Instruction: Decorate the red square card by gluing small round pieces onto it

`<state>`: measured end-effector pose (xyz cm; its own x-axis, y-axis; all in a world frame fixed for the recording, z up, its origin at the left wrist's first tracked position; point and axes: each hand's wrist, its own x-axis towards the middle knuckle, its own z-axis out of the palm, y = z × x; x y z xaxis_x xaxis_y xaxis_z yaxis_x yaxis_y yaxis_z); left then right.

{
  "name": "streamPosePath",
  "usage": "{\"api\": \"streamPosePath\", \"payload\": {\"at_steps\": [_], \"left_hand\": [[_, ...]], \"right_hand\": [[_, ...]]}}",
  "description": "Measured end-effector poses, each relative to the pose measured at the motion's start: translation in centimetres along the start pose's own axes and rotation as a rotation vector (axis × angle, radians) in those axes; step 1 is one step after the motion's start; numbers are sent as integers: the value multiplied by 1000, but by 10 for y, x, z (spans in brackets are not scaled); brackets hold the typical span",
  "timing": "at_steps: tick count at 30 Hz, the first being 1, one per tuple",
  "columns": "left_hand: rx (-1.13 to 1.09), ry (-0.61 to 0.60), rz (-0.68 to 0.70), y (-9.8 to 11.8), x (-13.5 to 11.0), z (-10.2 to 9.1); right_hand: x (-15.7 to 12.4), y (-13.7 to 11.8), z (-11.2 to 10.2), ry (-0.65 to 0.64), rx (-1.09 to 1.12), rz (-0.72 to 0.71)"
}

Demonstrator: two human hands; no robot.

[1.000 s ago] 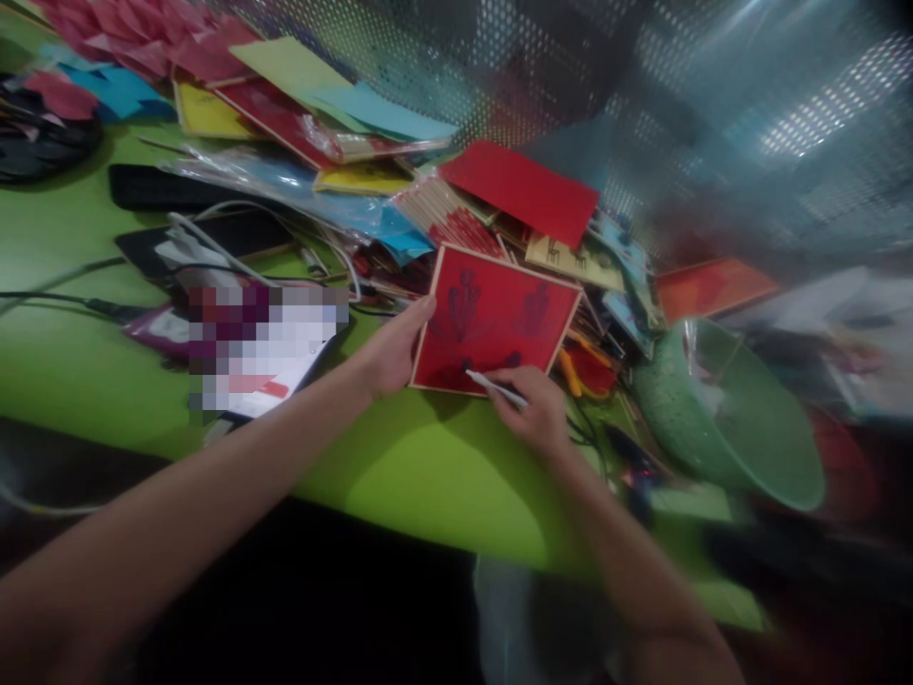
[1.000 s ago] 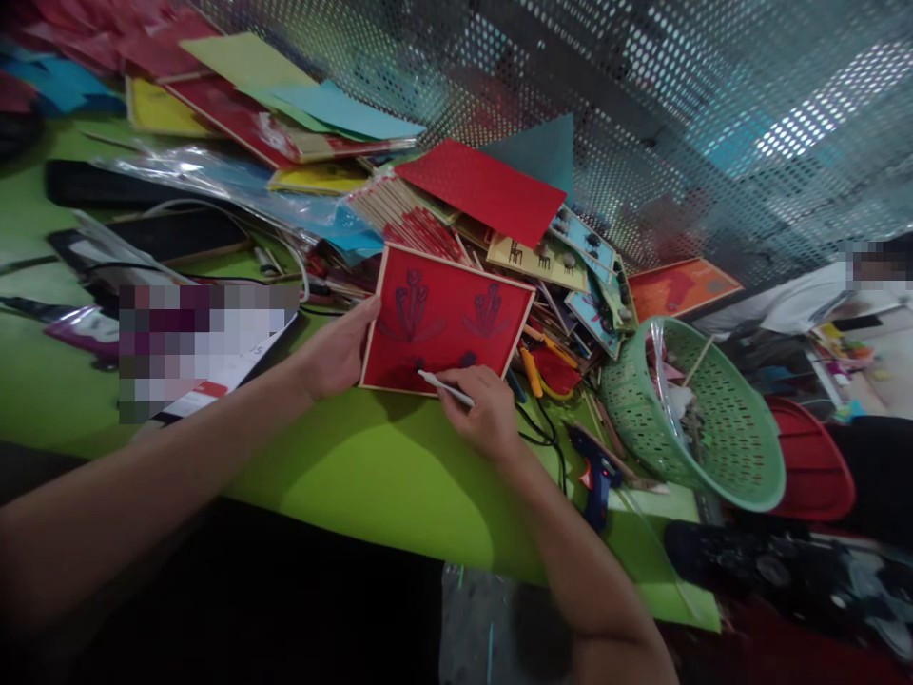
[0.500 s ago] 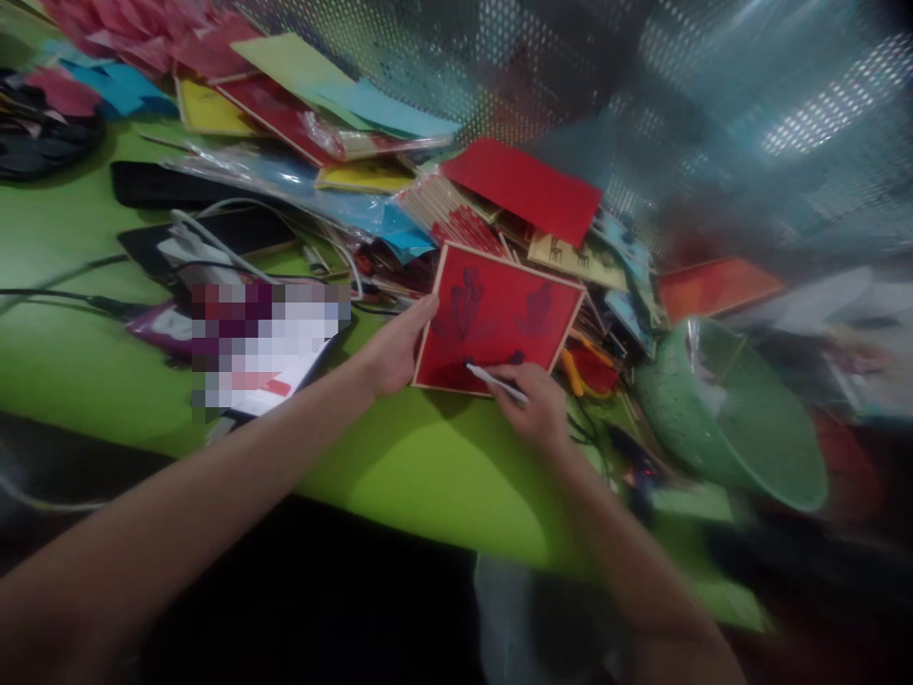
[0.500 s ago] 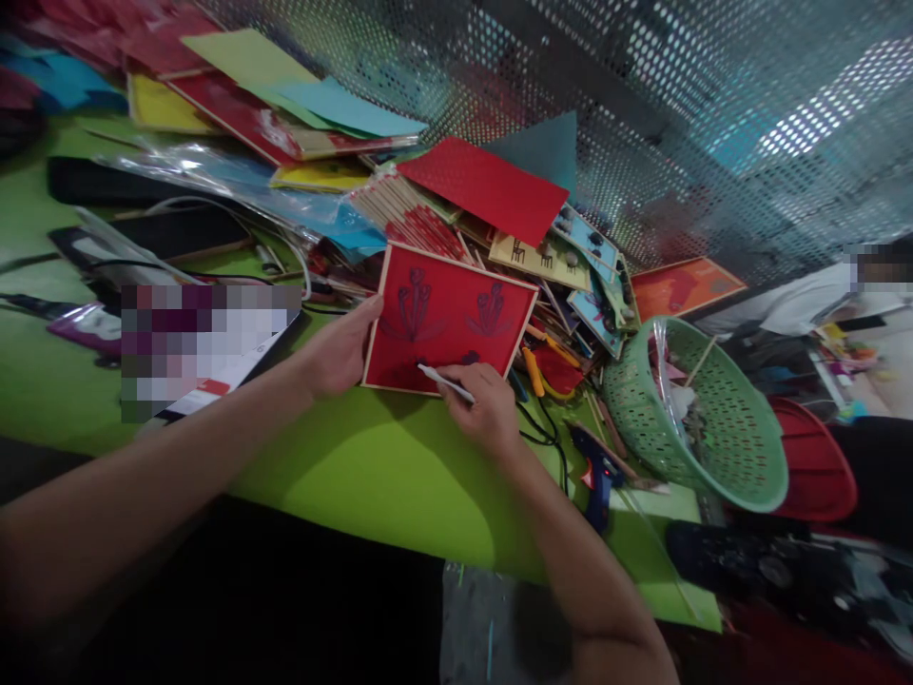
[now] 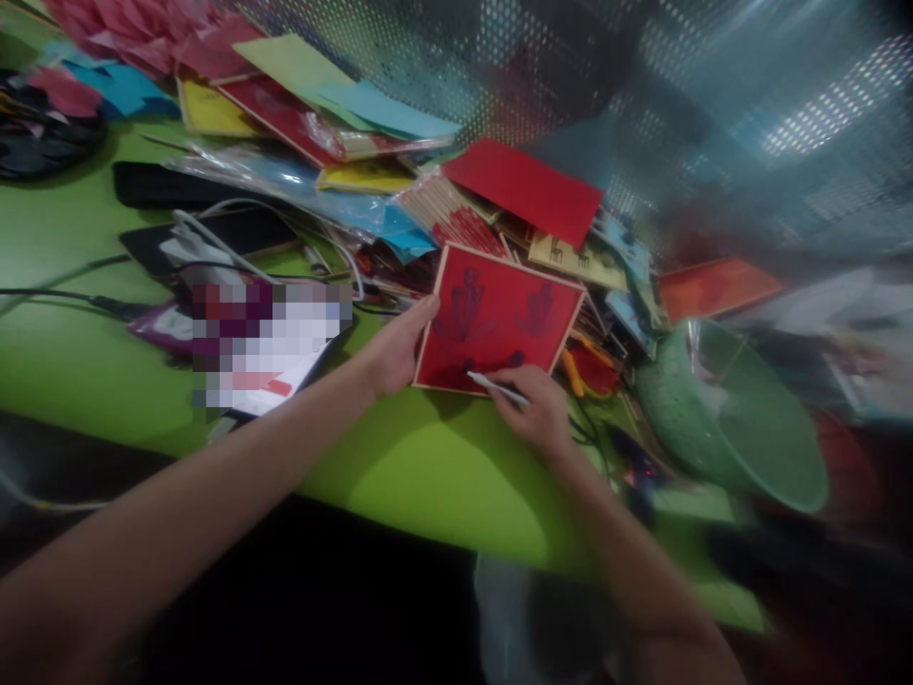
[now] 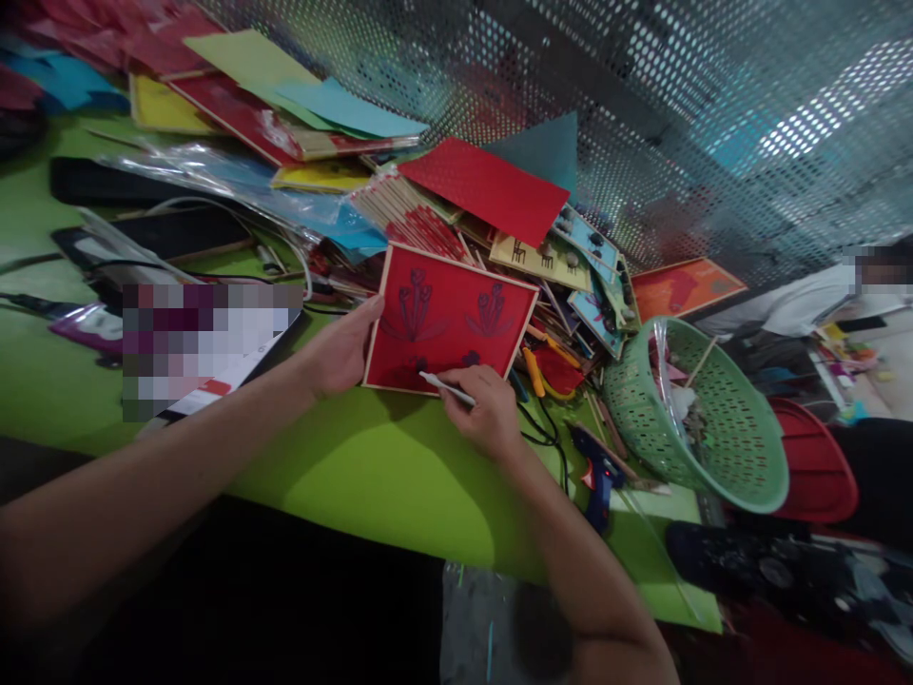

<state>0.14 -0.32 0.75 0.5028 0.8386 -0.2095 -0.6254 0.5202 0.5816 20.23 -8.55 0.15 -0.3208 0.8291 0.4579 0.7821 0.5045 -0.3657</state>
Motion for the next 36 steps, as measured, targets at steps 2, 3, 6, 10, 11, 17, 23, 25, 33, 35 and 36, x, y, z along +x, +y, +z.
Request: {"api": "streamPosePath", "payload": {"at_steps": [2, 3, 6, 10, 11, 17, 23, 25, 33, 35, 36], "left_hand": [[-7, 3, -6, 0, 0, 0], [-12, -1, -11, 0, 0, -1], [-19, -23, -26, 0, 1, -2], [-20, -25, -36, -1, 2, -4], [-22, -26, -35, -1, 2, -4], [-3, -22, -25, -1, 2, -3], [-13, -24, -33, 0, 2, -3], [3, -28, -26, 0, 2, -4], [5, -18, -22, 0, 1, -1], [-4, -28, -21, 0, 1, -1], [-1, -33, -17, 0, 1, -2]], "right_hand": [[0, 0, 0, 0, 4, 3], [0, 0, 0, 1, 3, 7], [0, 0, 0, 13, -5, 28], [1, 0, 0, 20, -2, 35], [1, -1, 0, 20, -2, 28], [1, 0, 0, -10, -14, 13], [0, 2, 2, 31, -20, 44], [-1, 2, 2, 23, -20, 58], [-2, 2, 4, 34, -7, 85], [-1, 2, 4, 32, -11, 73], [-1, 2, 4, 33, -13, 63]]}}
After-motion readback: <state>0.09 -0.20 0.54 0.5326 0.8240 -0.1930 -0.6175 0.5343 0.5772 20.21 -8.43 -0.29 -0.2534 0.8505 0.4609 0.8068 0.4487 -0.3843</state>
